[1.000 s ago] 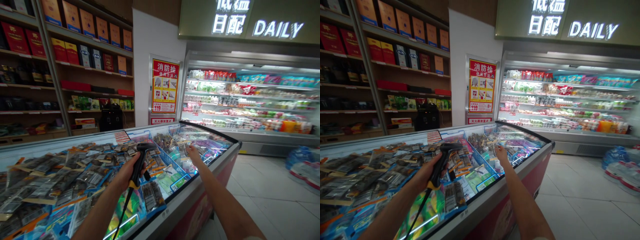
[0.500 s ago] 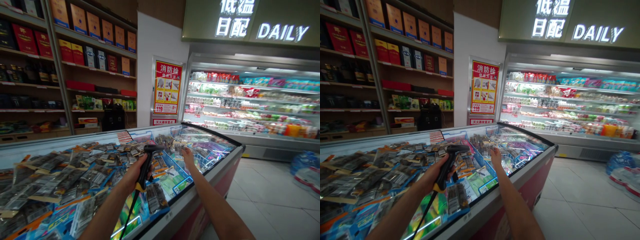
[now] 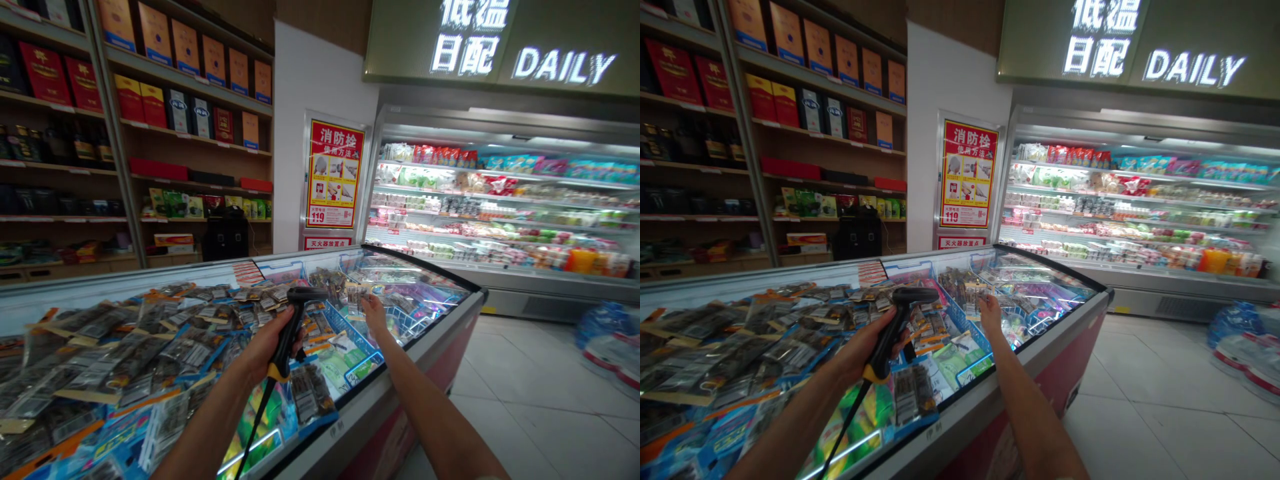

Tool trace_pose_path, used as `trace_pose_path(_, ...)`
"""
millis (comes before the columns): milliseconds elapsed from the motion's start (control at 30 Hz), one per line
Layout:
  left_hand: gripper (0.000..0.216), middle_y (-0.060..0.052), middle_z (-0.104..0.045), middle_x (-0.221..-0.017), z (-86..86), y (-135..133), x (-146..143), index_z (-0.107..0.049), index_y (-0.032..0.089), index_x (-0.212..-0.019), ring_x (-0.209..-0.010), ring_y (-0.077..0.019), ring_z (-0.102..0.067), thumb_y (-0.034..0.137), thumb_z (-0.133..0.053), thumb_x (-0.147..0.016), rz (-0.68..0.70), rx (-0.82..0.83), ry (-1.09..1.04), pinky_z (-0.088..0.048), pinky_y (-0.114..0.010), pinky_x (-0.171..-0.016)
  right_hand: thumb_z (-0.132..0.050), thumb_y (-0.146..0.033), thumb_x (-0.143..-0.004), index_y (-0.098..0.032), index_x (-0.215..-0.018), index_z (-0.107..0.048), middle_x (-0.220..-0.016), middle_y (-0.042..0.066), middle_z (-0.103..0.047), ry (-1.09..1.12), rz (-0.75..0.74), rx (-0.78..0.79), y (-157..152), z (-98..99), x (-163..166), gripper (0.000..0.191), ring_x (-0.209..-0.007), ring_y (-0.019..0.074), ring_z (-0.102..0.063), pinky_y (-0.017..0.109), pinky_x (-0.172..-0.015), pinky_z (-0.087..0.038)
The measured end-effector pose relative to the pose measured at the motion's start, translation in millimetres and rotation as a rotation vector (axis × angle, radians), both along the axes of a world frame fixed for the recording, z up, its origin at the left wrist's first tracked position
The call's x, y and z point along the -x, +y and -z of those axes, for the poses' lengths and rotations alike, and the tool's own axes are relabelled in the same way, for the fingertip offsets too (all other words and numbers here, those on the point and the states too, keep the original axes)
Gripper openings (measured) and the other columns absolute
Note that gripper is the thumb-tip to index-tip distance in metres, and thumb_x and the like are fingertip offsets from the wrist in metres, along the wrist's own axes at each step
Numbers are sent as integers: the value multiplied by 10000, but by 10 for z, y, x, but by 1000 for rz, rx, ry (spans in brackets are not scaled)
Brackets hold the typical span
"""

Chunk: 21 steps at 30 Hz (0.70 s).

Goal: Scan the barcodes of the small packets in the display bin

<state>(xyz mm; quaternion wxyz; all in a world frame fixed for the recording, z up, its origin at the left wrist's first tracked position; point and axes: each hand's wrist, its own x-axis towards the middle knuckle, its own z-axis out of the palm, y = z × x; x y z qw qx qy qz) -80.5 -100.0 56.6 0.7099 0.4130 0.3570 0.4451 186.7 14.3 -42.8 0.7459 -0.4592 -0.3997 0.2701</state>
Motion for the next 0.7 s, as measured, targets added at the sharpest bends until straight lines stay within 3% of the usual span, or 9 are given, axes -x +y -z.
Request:
trace_pose_path(367,275,-20,-557,-566,-64,-49,-91,-529,140,-812,-395,-76,-484,382,-406,-856,131,10,-115,-368,-172,-378,-626,-425,-571,-171,-804,-563,-723,42,-656,-57,-2,-28,10,5,52,351,-713,192,-596,333,-670,-455)
trace_pose_path(700,303,-17,-550,-563,-57,-60,-82,-562,130,-778,-396,-70,-480,422,-487,-804,157,21,-105,-364,-171,-374,-636,-447,-558,-168,-824,-551,-737,44,-655,-62,20,-12,-21,-14,91,395,-713,189,-595,338,-688,-457)
